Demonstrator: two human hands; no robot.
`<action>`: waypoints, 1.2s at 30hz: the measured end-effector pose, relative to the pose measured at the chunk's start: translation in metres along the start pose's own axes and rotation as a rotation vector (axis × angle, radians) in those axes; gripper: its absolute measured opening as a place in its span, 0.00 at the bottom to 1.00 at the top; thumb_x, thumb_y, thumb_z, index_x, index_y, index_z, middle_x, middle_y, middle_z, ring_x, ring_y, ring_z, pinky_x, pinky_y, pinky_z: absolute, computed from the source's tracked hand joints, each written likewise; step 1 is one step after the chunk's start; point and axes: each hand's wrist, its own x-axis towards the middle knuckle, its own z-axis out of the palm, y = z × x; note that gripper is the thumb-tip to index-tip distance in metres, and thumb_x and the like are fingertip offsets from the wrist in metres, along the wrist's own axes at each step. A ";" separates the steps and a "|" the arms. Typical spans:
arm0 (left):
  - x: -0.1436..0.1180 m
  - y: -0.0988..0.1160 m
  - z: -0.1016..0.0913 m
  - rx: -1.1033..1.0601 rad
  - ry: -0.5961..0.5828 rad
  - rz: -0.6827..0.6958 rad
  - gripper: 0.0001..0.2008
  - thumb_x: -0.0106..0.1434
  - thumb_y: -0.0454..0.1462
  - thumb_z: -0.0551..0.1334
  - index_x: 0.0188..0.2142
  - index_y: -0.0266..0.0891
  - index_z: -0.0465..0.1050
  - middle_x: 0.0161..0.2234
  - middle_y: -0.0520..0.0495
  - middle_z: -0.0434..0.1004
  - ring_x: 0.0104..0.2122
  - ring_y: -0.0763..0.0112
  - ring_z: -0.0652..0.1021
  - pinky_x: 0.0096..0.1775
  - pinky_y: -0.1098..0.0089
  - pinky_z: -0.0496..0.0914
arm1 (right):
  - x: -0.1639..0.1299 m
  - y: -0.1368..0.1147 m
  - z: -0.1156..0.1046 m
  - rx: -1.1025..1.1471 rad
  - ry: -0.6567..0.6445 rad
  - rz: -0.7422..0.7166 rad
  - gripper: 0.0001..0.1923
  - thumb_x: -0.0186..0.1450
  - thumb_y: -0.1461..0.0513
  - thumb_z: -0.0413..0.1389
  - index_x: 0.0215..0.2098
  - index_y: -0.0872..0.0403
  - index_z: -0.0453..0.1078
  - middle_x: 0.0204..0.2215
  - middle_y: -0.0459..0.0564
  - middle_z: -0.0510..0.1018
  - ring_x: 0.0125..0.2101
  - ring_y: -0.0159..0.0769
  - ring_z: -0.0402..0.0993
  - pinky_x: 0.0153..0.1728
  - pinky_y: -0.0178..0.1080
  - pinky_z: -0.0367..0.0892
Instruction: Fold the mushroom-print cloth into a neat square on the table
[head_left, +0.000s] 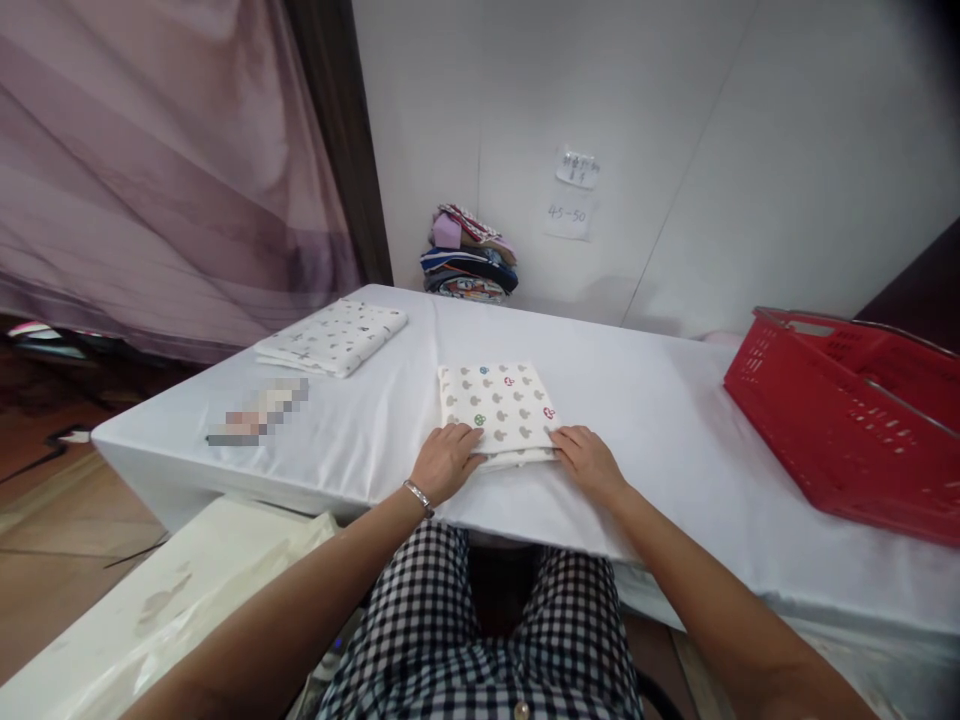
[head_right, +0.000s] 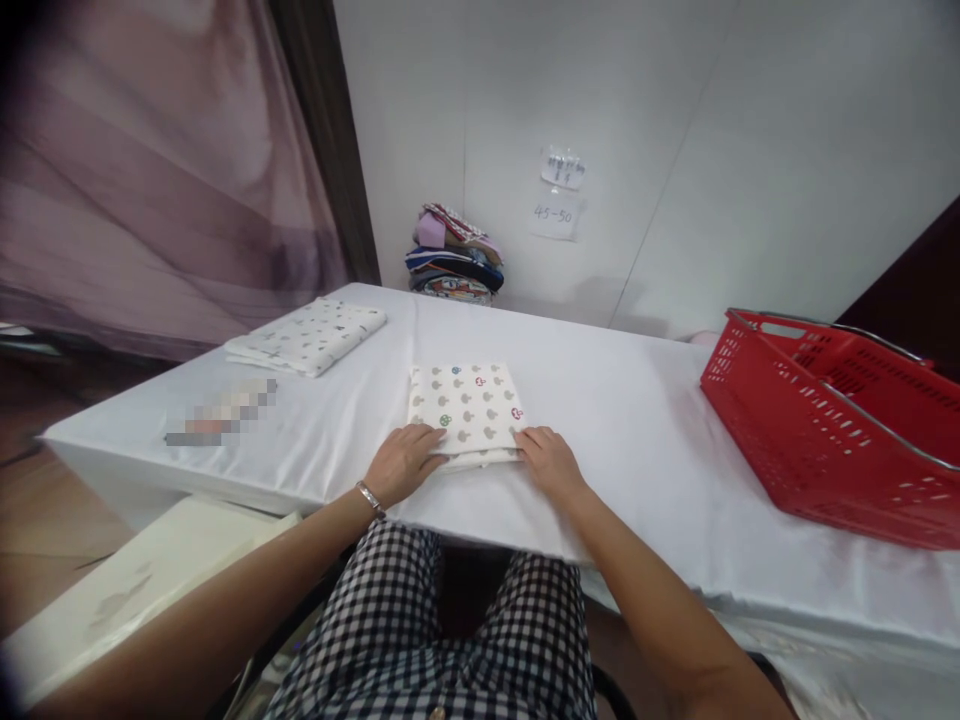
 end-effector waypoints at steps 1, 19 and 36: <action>0.002 0.001 0.000 0.023 -0.015 0.002 0.09 0.63 0.40 0.57 0.42 0.40 0.69 0.38 0.44 0.72 0.39 0.62 0.70 0.37 0.63 0.62 | 0.003 0.000 -0.001 0.000 -0.005 -0.005 0.14 0.67 0.64 0.47 0.48 0.53 0.69 0.43 0.54 0.73 0.41 0.41 0.65 0.40 0.42 0.63; -0.010 -0.003 0.004 -0.024 0.023 0.069 0.10 0.63 0.41 0.56 0.42 0.40 0.68 0.39 0.44 0.71 0.40 0.62 0.70 0.40 0.62 0.62 | -0.001 -0.006 0.003 0.047 -0.007 -0.078 0.12 0.66 0.62 0.49 0.46 0.54 0.68 0.41 0.54 0.72 0.41 0.40 0.65 0.39 0.41 0.60; -0.001 -0.017 -0.010 -0.138 -0.021 -0.093 0.13 0.58 0.40 0.61 0.42 0.40 0.68 0.41 0.45 0.74 0.42 0.63 0.73 0.45 0.61 0.64 | 0.007 -0.052 0.028 0.041 0.134 0.047 0.06 0.61 0.67 0.49 0.33 0.54 0.67 0.31 0.51 0.69 0.34 0.38 0.61 0.34 0.38 0.57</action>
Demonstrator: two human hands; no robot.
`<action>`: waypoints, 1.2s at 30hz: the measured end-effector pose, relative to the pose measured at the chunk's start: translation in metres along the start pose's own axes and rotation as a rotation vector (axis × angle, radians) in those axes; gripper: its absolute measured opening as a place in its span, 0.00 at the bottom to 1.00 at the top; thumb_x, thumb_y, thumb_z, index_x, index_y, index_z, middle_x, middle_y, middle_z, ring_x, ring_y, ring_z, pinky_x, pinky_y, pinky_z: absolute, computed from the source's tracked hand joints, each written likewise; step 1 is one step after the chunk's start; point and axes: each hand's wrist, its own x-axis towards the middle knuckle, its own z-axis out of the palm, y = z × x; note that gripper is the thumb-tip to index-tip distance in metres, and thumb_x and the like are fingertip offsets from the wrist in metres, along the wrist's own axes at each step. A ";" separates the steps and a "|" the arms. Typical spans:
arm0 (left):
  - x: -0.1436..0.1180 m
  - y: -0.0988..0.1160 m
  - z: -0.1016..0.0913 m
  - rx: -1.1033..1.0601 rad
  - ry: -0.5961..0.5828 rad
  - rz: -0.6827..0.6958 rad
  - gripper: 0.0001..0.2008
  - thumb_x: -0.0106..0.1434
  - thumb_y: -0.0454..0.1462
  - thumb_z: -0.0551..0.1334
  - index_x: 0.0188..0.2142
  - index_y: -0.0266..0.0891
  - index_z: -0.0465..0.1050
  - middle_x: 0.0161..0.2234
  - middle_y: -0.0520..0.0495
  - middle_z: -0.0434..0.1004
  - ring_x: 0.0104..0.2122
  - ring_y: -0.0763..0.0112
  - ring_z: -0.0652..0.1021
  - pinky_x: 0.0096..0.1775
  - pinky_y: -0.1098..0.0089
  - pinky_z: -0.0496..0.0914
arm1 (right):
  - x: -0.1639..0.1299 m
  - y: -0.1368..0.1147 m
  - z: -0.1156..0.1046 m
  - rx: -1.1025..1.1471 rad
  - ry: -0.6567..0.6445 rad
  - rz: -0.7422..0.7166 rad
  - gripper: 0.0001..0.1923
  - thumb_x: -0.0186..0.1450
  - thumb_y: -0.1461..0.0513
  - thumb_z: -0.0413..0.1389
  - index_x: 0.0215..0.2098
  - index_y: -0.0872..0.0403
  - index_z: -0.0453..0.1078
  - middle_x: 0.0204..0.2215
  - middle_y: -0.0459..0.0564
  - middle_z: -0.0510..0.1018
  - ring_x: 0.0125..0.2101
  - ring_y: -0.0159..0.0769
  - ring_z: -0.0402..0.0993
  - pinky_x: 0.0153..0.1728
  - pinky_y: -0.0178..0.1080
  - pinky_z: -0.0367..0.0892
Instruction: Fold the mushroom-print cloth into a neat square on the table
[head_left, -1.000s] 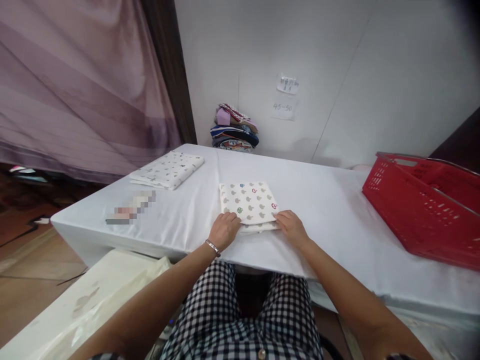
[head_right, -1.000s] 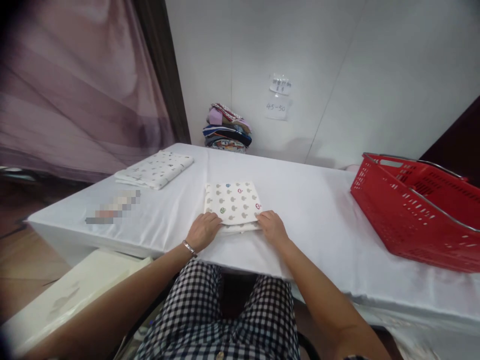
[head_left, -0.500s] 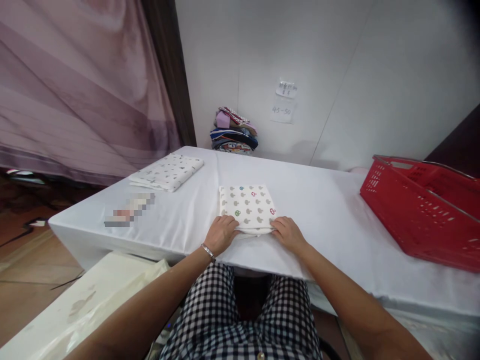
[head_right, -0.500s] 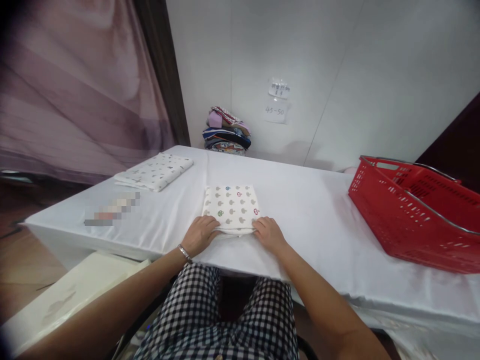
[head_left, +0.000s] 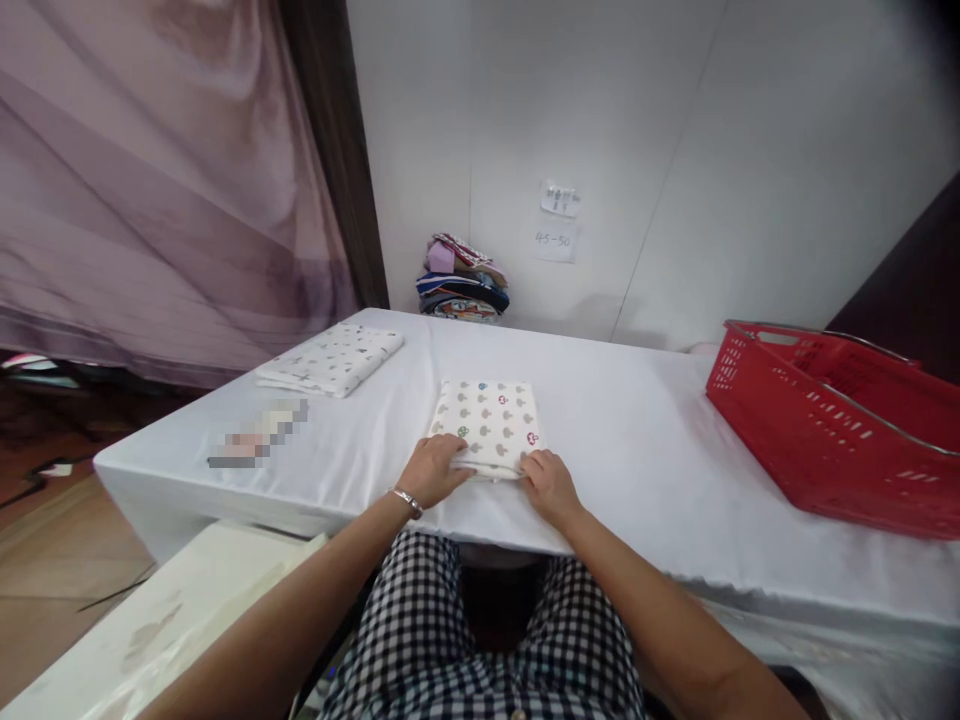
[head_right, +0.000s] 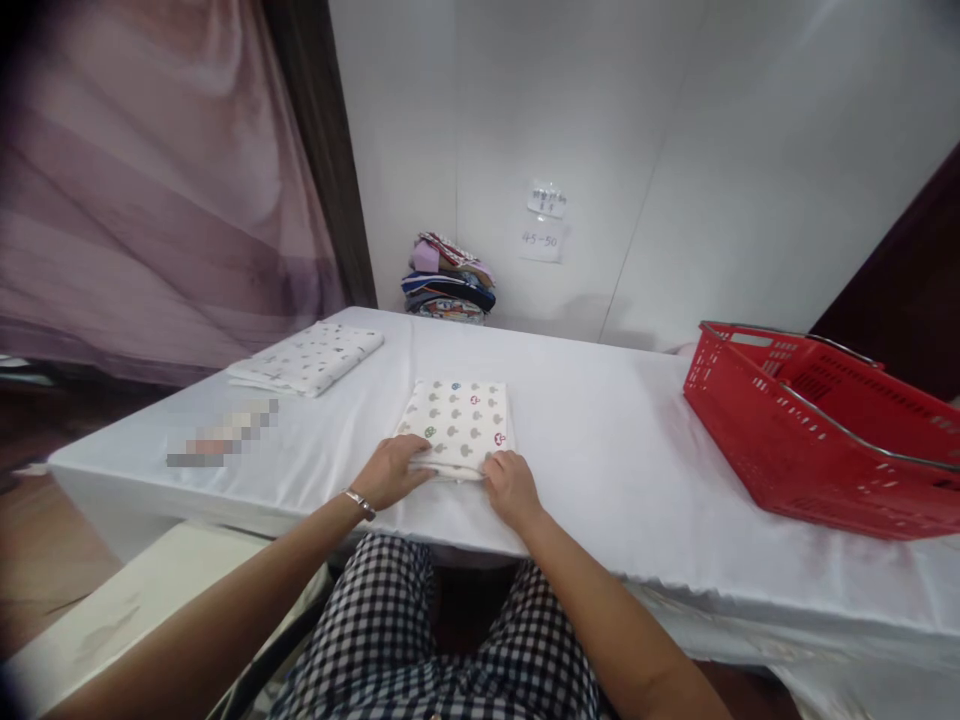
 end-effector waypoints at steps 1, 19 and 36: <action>0.002 0.000 0.000 -0.018 -0.007 0.013 0.15 0.59 0.41 0.60 0.45 0.40 0.68 0.42 0.45 0.74 0.43 0.63 0.73 0.46 0.61 0.64 | 0.000 -0.001 -0.001 0.017 0.009 0.016 0.06 0.61 0.67 0.50 0.33 0.54 0.67 0.32 0.51 0.69 0.34 0.38 0.62 0.35 0.39 0.57; 0.011 0.008 0.016 0.121 -0.012 0.073 0.07 0.54 0.28 0.55 0.31 0.40 0.65 0.32 0.46 0.70 0.36 0.63 0.69 0.38 0.64 0.63 | 0.030 -0.017 0.002 0.016 -0.020 0.070 0.08 0.65 0.63 0.50 0.39 0.52 0.70 0.33 0.50 0.70 0.37 0.39 0.64 0.37 0.40 0.57; -0.021 0.049 0.044 0.130 0.139 0.298 0.14 0.66 0.33 0.51 0.49 0.39 0.67 0.47 0.45 0.72 0.46 0.67 0.69 0.48 0.63 0.61 | 0.031 -0.002 -0.001 0.390 0.073 0.096 0.10 0.67 0.62 0.47 0.39 0.52 0.70 0.32 0.49 0.71 0.34 0.36 0.66 0.37 0.39 0.64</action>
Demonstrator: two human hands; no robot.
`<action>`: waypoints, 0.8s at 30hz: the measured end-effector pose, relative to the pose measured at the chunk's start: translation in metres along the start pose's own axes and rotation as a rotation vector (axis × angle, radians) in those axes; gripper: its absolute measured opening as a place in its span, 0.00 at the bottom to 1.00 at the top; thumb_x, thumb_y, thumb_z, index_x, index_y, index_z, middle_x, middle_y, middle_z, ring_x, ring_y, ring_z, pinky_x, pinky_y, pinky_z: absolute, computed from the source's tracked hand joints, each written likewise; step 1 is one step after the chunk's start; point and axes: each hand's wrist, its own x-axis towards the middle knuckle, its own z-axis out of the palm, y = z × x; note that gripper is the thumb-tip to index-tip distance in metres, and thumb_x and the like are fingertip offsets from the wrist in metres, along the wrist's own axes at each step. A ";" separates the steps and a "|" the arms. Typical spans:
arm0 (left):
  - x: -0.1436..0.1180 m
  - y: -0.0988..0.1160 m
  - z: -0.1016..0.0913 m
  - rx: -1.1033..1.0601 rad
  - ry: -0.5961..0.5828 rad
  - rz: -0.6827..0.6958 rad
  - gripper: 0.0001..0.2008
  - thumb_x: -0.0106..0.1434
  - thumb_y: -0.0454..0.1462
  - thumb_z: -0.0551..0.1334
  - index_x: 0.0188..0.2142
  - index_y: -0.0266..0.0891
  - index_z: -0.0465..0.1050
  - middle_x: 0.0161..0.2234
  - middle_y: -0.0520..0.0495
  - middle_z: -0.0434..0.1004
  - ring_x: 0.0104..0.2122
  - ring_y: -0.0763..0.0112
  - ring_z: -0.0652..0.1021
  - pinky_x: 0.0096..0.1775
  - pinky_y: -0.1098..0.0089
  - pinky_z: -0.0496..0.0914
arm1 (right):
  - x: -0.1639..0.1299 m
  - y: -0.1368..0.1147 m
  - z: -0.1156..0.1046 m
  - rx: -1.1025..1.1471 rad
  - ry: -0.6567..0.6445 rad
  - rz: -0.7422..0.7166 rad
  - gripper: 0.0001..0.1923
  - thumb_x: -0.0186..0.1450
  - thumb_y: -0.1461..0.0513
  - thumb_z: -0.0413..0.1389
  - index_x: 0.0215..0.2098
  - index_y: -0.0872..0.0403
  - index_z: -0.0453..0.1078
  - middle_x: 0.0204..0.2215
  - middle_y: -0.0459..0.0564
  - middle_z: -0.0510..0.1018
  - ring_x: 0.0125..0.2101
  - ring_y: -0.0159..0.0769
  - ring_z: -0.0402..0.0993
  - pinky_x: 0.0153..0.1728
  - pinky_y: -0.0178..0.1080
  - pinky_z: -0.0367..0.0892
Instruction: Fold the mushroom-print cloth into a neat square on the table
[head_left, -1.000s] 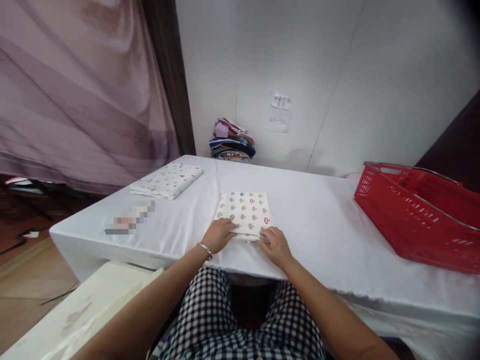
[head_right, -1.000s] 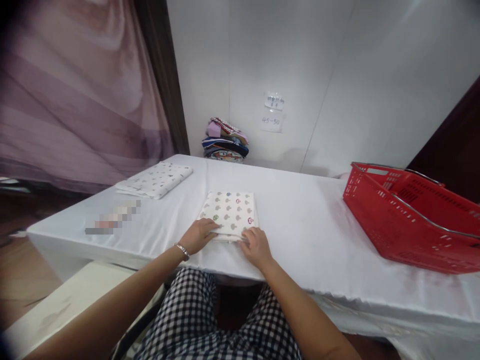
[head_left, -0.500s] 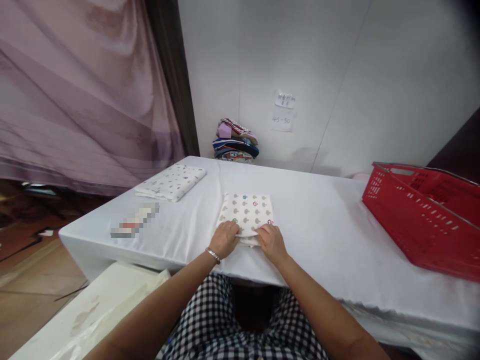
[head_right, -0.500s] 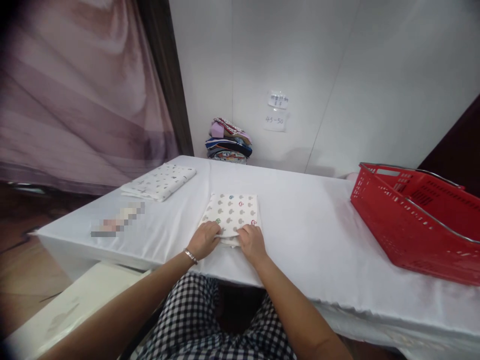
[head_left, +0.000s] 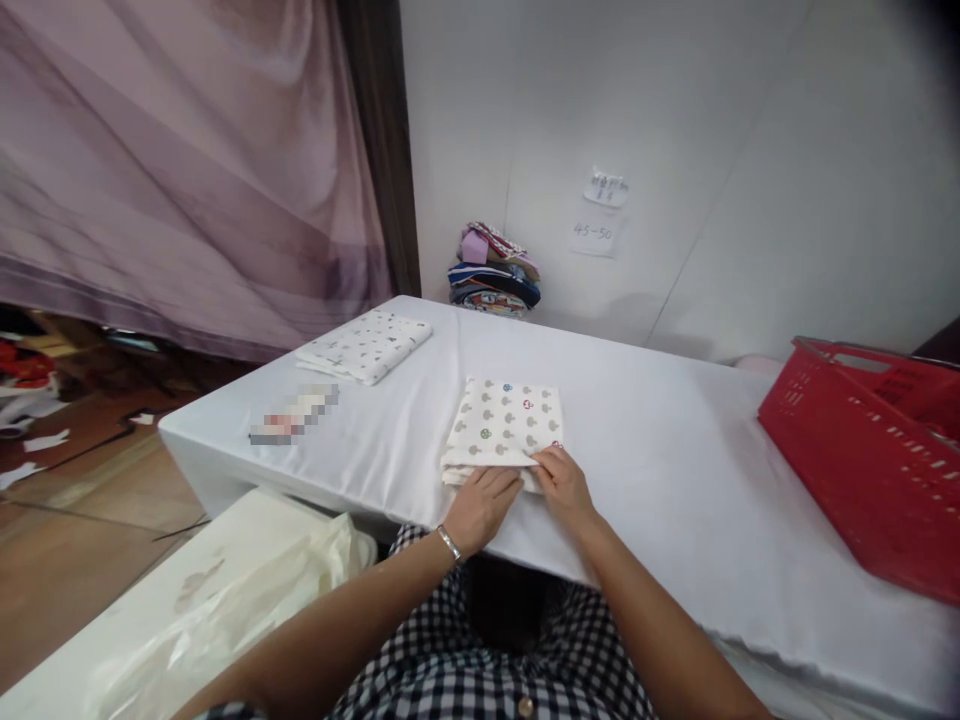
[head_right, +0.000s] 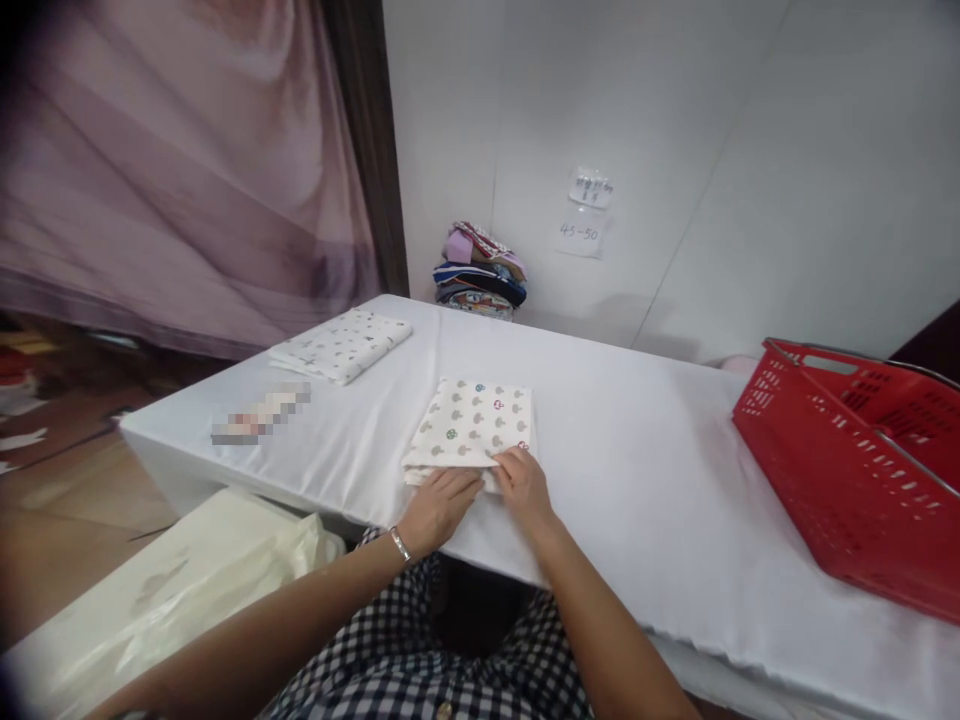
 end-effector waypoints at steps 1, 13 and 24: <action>0.001 0.000 0.002 -0.001 -0.007 -0.007 0.14 0.66 0.33 0.51 0.50 0.39 0.67 0.48 0.45 0.72 0.47 0.66 0.69 0.49 0.63 0.61 | 0.003 -0.001 -0.005 -0.004 0.000 -0.010 0.11 0.67 0.62 0.46 0.39 0.53 0.70 0.32 0.49 0.71 0.35 0.36 0.67 0.37 0.39 0.64; 0.010 -0.006 -0.002 -0.078 -0.083 -0.334 0.10 0.65 0.36 0.54 0.41 0.39 0.72 0.38 0.46 0.76 0.41 0.63 0.73 0.45 0.62 0.64 | -0.001 -0.001 -0.016 -0.182 -0.061 -0.183 0.11 0.66 0.66 0.47 0.38 0.54 0.71 0.30 0.50 0.71 0.33 0.35 0.66 0.36 0.38 0.64; 0.016 0.006 -0.001 -0.198 -0.105 -0.317 0.13 0.61 0.36 0.58 0.46 0.48 0.71 0.43 0.50 0.76 0.45 0.62 0.72 0.48 0.57 0.60 | -0.004 0.006 -0.019 -0.174 -0.161 -0.160 0.10 0.65 0.66 0.48 0.38 0.52 0.71 0.31 0.50 0.72 0.33 0.35 0.67 0.34 0.36 0.65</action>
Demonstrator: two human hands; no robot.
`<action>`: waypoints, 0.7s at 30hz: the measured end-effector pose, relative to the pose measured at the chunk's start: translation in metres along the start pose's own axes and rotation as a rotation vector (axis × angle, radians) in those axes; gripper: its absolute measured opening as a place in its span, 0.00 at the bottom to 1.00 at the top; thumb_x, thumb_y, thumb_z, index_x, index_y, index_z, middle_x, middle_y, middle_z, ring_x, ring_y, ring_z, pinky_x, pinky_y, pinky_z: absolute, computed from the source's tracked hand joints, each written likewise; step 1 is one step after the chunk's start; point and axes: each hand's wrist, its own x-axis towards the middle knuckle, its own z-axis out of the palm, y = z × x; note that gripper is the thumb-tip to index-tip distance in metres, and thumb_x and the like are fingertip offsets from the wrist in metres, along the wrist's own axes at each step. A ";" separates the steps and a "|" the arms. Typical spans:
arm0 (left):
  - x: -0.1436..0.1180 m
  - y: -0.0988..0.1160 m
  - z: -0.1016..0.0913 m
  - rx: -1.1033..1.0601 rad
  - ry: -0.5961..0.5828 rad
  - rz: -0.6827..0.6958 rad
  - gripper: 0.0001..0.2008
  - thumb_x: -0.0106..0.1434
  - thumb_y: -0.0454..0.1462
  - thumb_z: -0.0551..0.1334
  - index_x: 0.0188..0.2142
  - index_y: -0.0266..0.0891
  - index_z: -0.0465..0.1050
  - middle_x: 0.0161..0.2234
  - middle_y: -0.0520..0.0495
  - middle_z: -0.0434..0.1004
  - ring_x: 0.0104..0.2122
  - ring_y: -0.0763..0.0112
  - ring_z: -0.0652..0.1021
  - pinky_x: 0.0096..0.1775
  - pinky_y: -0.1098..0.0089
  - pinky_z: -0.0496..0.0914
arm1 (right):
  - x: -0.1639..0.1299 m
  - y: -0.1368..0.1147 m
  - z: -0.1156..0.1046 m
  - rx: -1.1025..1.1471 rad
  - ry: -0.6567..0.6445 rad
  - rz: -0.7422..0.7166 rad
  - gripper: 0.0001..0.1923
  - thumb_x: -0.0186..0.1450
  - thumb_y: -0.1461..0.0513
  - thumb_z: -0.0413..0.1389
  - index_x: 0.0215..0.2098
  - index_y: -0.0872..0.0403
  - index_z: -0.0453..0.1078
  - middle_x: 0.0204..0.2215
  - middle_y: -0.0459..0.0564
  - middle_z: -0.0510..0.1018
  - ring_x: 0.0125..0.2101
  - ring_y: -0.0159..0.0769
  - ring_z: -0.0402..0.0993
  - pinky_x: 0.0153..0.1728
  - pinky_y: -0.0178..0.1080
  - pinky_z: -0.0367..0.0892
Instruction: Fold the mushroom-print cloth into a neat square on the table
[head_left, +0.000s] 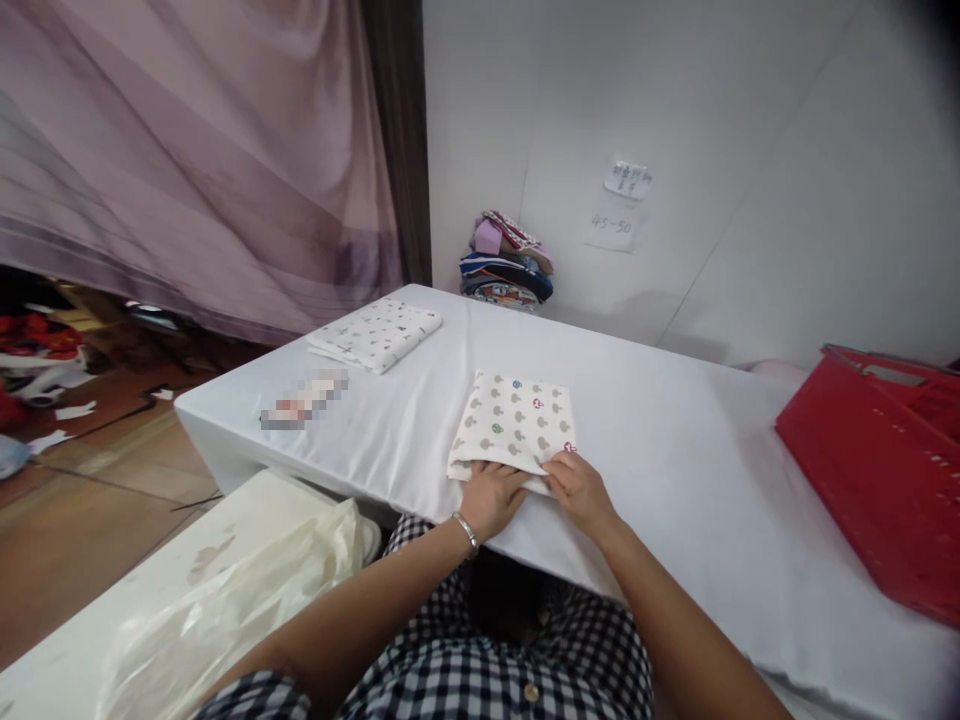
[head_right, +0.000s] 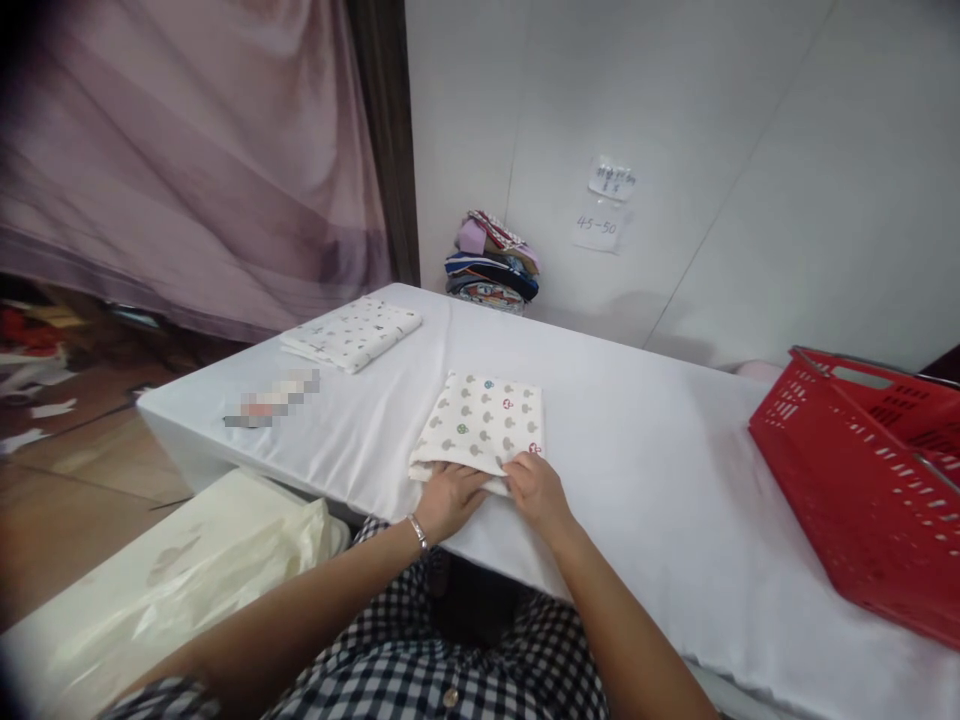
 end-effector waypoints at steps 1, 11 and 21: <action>0.002 0.000 0.002 0.004 -0.016 0.027 0.13 0.62 0.36 0.58 0.46 0.48 0.71 0.43 0.50 0.76 0.45 0.62 0.72 0.48 0.57 0.61 | 0.001 0.000 -0.001 -0.006 -0.002 -0.002 0.10 0.65 0.66 0.47 0.38 0.52 0.71 0.31 0.50 0.72 0.33 0.35 0.67 0.34 0.36 0.65; 0.022 0.001 0.012 0.189 -0.166 -0.101 0.11 0.64 0.33 0.53 0.36 0.36 0.75 0.34 0.41 0.77 0.37 0.60 0.76 0.39 0.61 0.68 | 0.002 -0.002 -0.006 -0.086 -0.047 -0.045 0.09 0.66 0.66 0.47 0.34 0.53 0.69 0.30 0.50 0.70 0.32 0.35 0.65 0.36 0.37 0.64; -0.006 -0.020 -0.008 0.065 -0.066 0.083 0.14 0.63 0.32 0.54 0.46 0.41 0.71 0.39 0.46 0.77 0.40 0.65 0.75 0.43 0.63 0.67 | -0.012 0.001 0.000 -0.064 -0.061 -0.030 0.10 0.64 0.65 0.50 0.44 0.54 0.67 0.37 0.53 0.70 0.38 0.40 0.65 0.37 0.42 0.66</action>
